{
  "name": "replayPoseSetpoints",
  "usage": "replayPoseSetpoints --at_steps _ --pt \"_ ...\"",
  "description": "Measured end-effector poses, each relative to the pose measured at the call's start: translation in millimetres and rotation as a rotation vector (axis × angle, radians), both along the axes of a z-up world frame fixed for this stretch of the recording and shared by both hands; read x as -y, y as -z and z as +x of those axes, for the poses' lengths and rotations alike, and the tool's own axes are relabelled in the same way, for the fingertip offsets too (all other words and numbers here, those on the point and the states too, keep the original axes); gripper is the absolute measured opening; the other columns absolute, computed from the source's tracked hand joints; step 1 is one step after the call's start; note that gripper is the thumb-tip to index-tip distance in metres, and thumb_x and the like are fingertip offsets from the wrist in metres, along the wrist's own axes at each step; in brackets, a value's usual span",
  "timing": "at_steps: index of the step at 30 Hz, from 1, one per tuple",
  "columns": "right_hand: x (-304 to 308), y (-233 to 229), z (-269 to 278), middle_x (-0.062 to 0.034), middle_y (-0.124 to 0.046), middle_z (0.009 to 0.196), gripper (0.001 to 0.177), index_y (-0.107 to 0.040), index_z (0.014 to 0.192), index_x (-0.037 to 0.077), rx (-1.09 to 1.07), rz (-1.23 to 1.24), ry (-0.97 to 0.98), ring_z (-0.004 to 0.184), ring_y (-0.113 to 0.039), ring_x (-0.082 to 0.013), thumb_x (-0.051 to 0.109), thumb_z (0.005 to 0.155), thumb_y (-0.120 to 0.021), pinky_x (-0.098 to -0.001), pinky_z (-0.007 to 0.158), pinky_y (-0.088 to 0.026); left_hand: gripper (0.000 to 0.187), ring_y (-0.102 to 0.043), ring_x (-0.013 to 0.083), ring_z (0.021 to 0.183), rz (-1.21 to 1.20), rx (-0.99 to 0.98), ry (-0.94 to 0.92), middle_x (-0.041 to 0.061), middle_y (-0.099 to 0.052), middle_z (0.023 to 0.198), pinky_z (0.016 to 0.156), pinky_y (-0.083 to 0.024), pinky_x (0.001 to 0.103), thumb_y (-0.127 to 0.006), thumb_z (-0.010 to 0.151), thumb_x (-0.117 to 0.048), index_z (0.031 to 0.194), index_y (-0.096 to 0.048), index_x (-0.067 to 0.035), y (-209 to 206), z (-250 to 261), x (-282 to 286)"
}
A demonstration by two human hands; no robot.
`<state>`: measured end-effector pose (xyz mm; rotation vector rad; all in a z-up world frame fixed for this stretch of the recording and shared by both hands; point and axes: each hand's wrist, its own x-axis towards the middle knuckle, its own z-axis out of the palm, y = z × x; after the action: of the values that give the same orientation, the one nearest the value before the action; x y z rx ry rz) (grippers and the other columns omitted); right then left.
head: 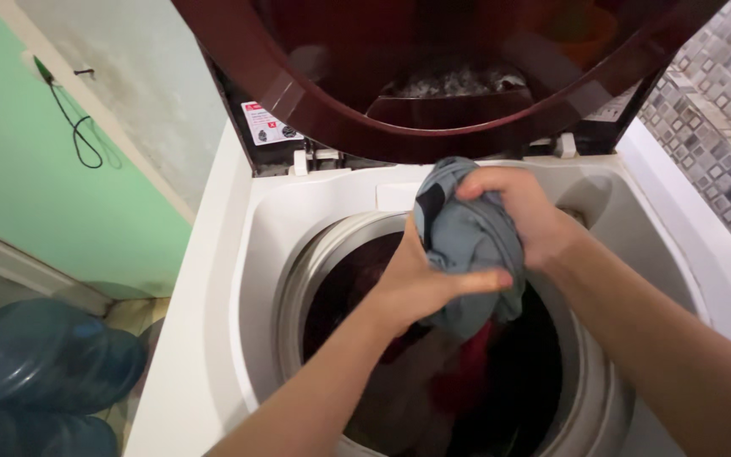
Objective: The person loads laundry into a top-loading washing machine. They pick clothing items one at a time from a laundry basket and place them into the washer drum, pressing the clothes down into the tub.
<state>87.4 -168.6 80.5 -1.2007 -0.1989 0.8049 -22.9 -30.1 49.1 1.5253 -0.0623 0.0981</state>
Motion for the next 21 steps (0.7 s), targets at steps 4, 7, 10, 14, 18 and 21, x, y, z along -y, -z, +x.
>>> replayPoseSetpoints --at_steps 4,7,10,14,18,21 --pt "21 -6 5 -0.0028 -0.077 0.114 0.050 -0.073 0.119 0.014 -0.045 -0.333 0.051 0.103 -0.071 -0.0195 0.053 0.098 -0.048 -0.0456 0.085 -0.056 0.069 -0.071 0.0275 0.108 -0.215 -0.423 0.145 0.015 -0.075 0.116 0.094 -0.055 0.039 -0.086 0.063 -0.028 0.124 -0.070 0.002 -7 2 -7" --pt "29 -7 12 -0.0066 -0.076 0.116 0.061 -0.073 0.115 0.012 -0.028 -0.386 -0.019 0.106 -0.069 -0.0212 0.062 0.088 -0.051 -0.0395 0.093 -0.054 0.057 -0.072 0.0263 0.105 -0.262 -0.537 0.242 0.011 -0.077 0.109 0.093 -0.055 0.040 -0.082 0.068 -0.026 0.119 -0.073 -0.002 -4 2 -14" --pt "22 5 15 -0.0149 -0.072 0.116 0.072 -0.071 0.115 0.002 -0.034 -0.314 0.012 0.104 -0.068 -0.0278 0.068 0.091 -0.055 -0.0431 0.093 -0.054 0.058 -0.069 0.0270 0.106 -0.418 -0.610 0.293 0.011 -0.075 0.115 0.095 -0.053 0.042 -0.081 0.071 -0.029 0.123 -0.071 -0.005 2 7 -8" --pt "15 24 13 -0.0127 -0.072 0.120 0.081 -0.072 0.122 0.004 0.094 -0.567 0.171 0.105 -0.067 -0.0271 0.073 0.083 -0.058 -0.0443 0.090 -0.054 0.059 -0.069 0.0280 0.108 -0.526 -0.698 0.276 0.012 -0.074 0.120 0.098 -0.052 0.042 -0.079 0.075 -0.036 0.125 -0.070 -0.005 16 9 -6" --pt "8 27 10 -0.0215 -0.072 0.123 0.094 -0.071 0.125 -0.003 0.155 -0.762 0.186 0.110 -0.071 -0.0374 0.078 0.080 -0.055 -0.0542 0.093 -0.060 0.061 -0.069 0.0293 0.110 -0.524 -0.706 0.267 0.014 -0.074 0.121 0.100 -0.052 0.043 -0.079 0.075 -0.036 0.127 -0.069 -0.006 20 4 -13" --pt "8 28 4 -0.0186 -0.066 0.135 0.092 -0.061 0.138 0.009 0.062 -0.631 0.235 0.120 -0.065 -0.0402 0.075 0.076 -0.056 -0.0602 0.100 -0.052 0.062 -0.069 0.0278 0.112 -0.522 -0.713 0.266 0.012 -0.074 0.122 0.101 -0.053 0.043 -0.080 0.075 -0.038 0.127 -0.069 -0.007 19 4 -16"
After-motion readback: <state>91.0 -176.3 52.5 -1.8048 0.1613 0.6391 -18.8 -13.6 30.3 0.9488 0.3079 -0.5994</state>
